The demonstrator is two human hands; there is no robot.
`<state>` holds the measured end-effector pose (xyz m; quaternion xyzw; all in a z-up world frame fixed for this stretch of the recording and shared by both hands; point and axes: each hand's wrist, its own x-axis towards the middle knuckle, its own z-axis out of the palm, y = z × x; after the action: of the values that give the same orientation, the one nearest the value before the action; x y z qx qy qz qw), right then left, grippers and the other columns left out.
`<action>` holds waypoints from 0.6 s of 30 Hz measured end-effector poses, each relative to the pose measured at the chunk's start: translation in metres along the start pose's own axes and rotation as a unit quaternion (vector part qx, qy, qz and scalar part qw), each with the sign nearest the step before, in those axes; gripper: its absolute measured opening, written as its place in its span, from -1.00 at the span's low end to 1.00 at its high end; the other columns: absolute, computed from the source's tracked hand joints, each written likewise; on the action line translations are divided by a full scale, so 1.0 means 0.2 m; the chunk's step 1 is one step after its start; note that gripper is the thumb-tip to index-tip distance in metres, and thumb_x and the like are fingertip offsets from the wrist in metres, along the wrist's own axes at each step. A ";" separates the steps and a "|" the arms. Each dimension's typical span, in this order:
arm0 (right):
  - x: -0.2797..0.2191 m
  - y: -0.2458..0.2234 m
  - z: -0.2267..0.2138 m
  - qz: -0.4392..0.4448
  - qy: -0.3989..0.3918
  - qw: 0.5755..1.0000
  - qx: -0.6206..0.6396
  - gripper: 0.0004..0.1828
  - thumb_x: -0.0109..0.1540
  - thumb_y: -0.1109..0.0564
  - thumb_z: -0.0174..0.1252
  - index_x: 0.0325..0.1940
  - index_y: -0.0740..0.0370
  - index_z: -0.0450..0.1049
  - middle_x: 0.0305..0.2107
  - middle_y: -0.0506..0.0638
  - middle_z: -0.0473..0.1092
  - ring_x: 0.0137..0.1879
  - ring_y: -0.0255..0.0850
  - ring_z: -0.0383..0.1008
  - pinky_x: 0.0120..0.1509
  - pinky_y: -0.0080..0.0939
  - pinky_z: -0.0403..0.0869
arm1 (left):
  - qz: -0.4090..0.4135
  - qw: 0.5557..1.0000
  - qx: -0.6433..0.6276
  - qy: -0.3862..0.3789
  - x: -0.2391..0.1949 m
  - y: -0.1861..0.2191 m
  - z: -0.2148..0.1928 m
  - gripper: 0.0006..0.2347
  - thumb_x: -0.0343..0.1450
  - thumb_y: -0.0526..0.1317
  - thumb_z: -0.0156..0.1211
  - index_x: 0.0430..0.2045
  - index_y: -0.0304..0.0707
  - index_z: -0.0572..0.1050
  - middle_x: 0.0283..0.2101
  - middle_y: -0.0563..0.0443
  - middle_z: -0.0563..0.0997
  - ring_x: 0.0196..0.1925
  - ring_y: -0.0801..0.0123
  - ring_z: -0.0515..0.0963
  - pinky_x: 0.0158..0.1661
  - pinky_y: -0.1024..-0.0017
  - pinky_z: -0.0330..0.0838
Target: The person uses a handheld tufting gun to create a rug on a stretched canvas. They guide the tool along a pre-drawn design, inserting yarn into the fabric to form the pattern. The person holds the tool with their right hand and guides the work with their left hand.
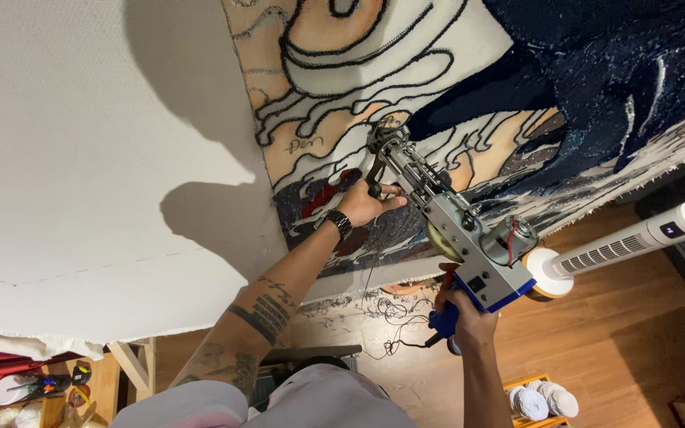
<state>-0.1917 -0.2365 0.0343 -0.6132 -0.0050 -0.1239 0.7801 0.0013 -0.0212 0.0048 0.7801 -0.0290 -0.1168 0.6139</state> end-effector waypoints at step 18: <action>0.11 0.17 -0.01 0.027 0.018 0.985 -0.167 -0.74 0.02 0.40 0.10 -0.22 0.38 0.54 -0.60 0.02 0.37 -0.52 -0.20 0.31 -0.46 -0.19 0.32 | -0.026 0.992 0.122 -0.011 0.13 0.01 -0.14 -0.30 0.10 0.40 0.25 0.08 0.14 0.63 0.26 -0.18 0.57 0.24 0.09 0.60 0.09 0.22 0.58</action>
<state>-0.1640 -0.2354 0.0040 -0.7324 0.0459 -0.1130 0.6698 0.0321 0.0004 0.0087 0.8484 -0.0296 -0.1366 0.5106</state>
